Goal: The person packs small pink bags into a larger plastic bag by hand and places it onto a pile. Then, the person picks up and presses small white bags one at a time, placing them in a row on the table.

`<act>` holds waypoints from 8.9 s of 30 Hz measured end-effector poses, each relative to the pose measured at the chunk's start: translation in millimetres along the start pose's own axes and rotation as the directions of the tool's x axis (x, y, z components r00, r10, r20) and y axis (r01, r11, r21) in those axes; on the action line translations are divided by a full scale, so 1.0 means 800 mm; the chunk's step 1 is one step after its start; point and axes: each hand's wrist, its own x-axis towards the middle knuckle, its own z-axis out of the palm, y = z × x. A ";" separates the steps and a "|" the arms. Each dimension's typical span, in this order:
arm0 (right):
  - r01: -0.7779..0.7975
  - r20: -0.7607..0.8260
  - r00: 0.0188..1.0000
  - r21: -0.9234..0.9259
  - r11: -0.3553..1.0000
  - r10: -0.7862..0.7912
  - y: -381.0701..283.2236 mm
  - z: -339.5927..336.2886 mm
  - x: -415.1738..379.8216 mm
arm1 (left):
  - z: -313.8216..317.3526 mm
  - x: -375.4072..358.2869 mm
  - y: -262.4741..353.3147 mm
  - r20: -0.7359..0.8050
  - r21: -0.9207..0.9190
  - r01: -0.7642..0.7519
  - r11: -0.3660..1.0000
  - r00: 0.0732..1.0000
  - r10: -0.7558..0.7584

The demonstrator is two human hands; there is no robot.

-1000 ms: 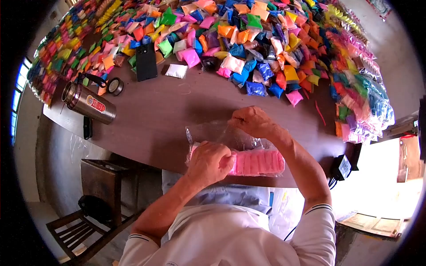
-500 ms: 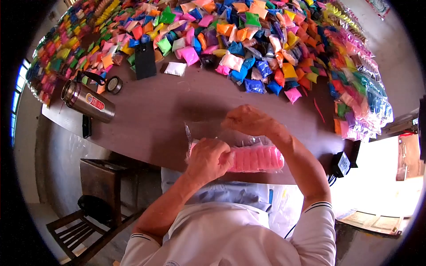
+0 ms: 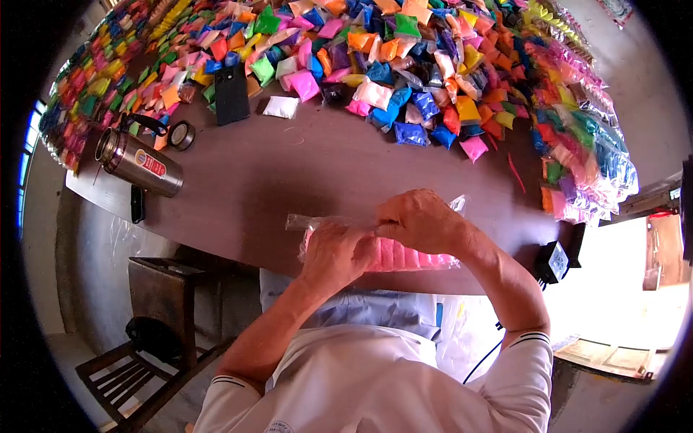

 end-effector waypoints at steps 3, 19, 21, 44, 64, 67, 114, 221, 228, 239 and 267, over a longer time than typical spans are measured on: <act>0.025 0.003 1.000 -0.057 0.998 -0.025 -0.008 0.005 -0.010 | -0.003 0.002 0.002 -0.009 0.000 -0.026 1.000 1.000 0.026; 0.088 -0.337 0.927 -0.230 0.969 -0.164 -0.013 0.049 -0.029 | -0.035 0.004 -0.012 -0.088 -0.071 -0.066 0.995 0.994 0.059; 0.102 -0.344 0.917 -0.282 0.954 -0.200 -0.018 0.050 -0.032 | -0.047 0.003 -0.014 -0.099 -0.085 -0.049 0.995 0.994 0.041; 0.120 -0.248 0.918 -0.570 0.813 -0.310 -0.038 0.064 -0.036 | -0.078 0.002 -0.044 0.024 -0.450 0.562 0.695 0.785 -0.619; -0.026 -0.359 0.908 -0.564 0.825 -0.217 -0.037 0.073 -0.044 | -0.066 -0.050 -0.067 -0.105 -0.071 0.411 0.909 0.903 -0.417; -0.067 -0.240 0.970 -0.372 0.926 -0.027 -0.050 0.066 -0.059 | -0.055 -0.056 -0.076 -0.174 0.109 0.354 0.929 0.927 -0.333; -0.241 -0.436 0.520 0.750 0.616 0.735 0.046 0.106 -0.155 | -0.046 -0.056 -0.078 -0.162 0.251 0.270 0.930 0.959 -0.234; 0.790 -0.251 -0.377 0.415 0.451 0.892 0.544 -0.567 -0.158 | -0.006 -0.043 -0.150 -0.031 0.673 0.293 0.679 0.929 -0.370; -0.789 -0.645 -0.316 0.586 0.185 0.696 0.685 -0.567 -0.170 | -0.003 -0.053 -0.148 -0.036 0.662 0.254 0.705 0.950 -0.309; -0.680 -0.765 0.139 0.388 0.622 0.629 0.611 -0.556 -0.151 | -0.005 -0.090 -0.169 -0.019 0.710 0.143 0.690 0.983 -0.183; 0.112 -0.502 0.842 -0.193 0.975 -0.196 0.036 0.070 0.084 | -0.032 0.015 -0.077 -0.124 0.462 0.169 0.871 0.984 -0.126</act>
